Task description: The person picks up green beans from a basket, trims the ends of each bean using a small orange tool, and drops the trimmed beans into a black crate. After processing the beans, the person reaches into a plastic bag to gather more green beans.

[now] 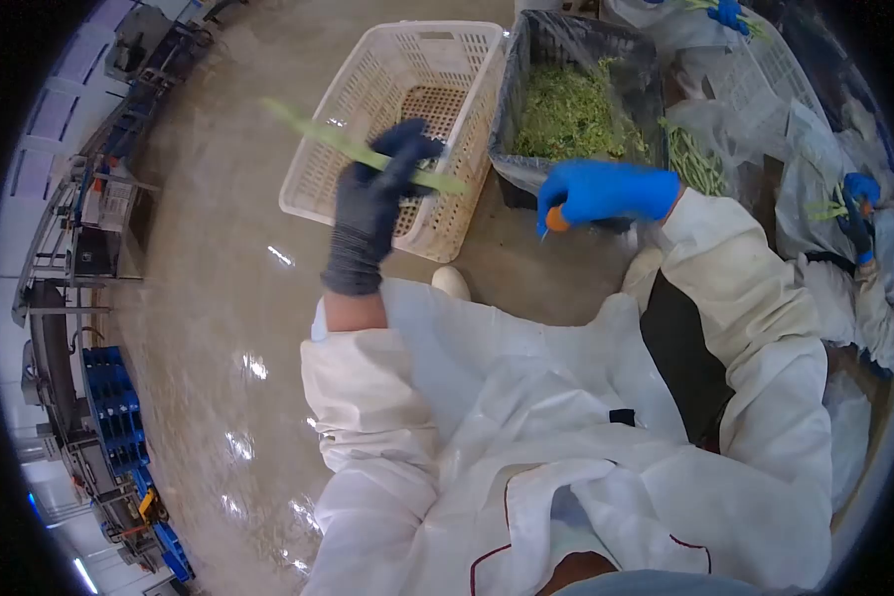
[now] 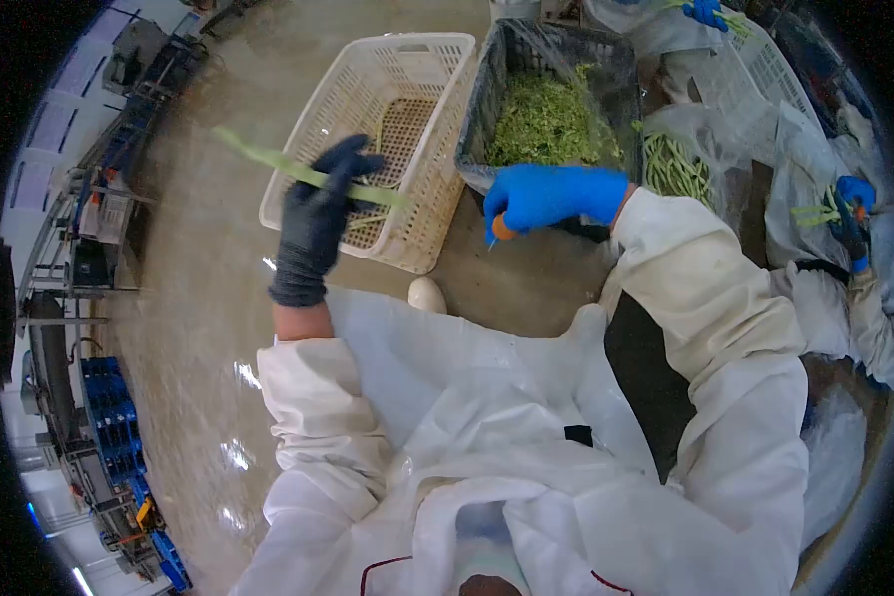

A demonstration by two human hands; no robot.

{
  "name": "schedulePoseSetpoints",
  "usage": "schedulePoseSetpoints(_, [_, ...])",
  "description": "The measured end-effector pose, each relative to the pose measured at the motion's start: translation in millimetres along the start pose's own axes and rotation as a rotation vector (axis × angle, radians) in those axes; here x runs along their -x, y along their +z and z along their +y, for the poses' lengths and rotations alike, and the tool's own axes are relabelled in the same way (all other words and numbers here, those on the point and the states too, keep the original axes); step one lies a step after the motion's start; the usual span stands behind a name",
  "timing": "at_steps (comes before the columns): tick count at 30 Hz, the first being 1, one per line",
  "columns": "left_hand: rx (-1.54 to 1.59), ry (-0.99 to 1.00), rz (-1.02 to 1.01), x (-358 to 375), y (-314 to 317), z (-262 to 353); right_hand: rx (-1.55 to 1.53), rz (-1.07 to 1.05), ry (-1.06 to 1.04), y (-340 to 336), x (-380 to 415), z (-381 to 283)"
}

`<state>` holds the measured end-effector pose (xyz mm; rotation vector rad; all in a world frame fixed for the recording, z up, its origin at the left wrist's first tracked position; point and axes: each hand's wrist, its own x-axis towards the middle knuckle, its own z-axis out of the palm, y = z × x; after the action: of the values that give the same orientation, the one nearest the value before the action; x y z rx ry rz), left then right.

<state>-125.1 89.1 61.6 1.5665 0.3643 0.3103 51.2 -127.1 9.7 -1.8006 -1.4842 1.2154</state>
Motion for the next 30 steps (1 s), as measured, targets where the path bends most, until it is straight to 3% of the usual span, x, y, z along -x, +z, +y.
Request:
schedulePoseSetpoints(2, [-0.031,-0.058,0.185,-11,-25,-2,0.020,0.050,-0.067,-19,7,15])
schedulePoseSetpoints(4, [-0.305,-0.204,0.342,-34,-61,-31,-0.014,0.439,-0.002,-36,12,50])
schedulePoseSetpoints(6, [-0.618,-0.345,0.454,-45,-84,-49,0.534,0.719,0.267,-59,16,87])
schedulePoseSetpoints(7, [-0.726,-0.400,0.486,-48,-87,-50,0.522,0.732,0.213,-71,19,96])
schedulePoseSetpoints(8, [-0.833,-0.320,0.498,-52,-95,-53,0.508,0.753,0.175,-81,29,106])
schedulePoseSetpoints(10, [-0.902,-0.186,0.448,-44,-73,-48,0.465,0.783,0.192,-98,62,122])
schedulePoseSetpoints(12, [-0.733,-0.106,0.320,-26,-42,-28,0.395,0.790,0.286,-110,88,129])
schedulePoseSetpoints(15, [-0.611,-0.043,0.237,-14,-14,-26,0.288,0.906,0.585,-110,131,155])
schedulePoseSetpoints(16, [-0.596,-0.044,0.207,-16,-10,-27,0.100,0.967,0.449,-112,133,197])
schedulePoseSetpoints(19, [-0.573,-0.106,0.063,-3,16,-25,0.373,0.752,0.643,-95,171,264])
schedulePoseSetpoints(20, [-0.613,-0.079,0.018,-1,20,-29,0.271,0.542,0.802,-90,175,272])
schedulePoseSetpoints(23, [-0.682,-0.164,-0.040,-6,38,-30,0.092,0.527,0.823,-56,185,333])
schedulePoseSetpoints(26, [-0.767,-0.253,-0.069,-16,52,-38,0.291,0.614,0.683,-11,171,399])
schedulePoseSetpoints(28, [-0.893,-0.294,-0.125,-25,61,-44,-0.043,0.722,0.741,24,137,397])
schedulePoseSetpoints(30, [-0.894,-0.288,-0.180,-29,69,-55,0.107,0.954,0.622,85,94,415])
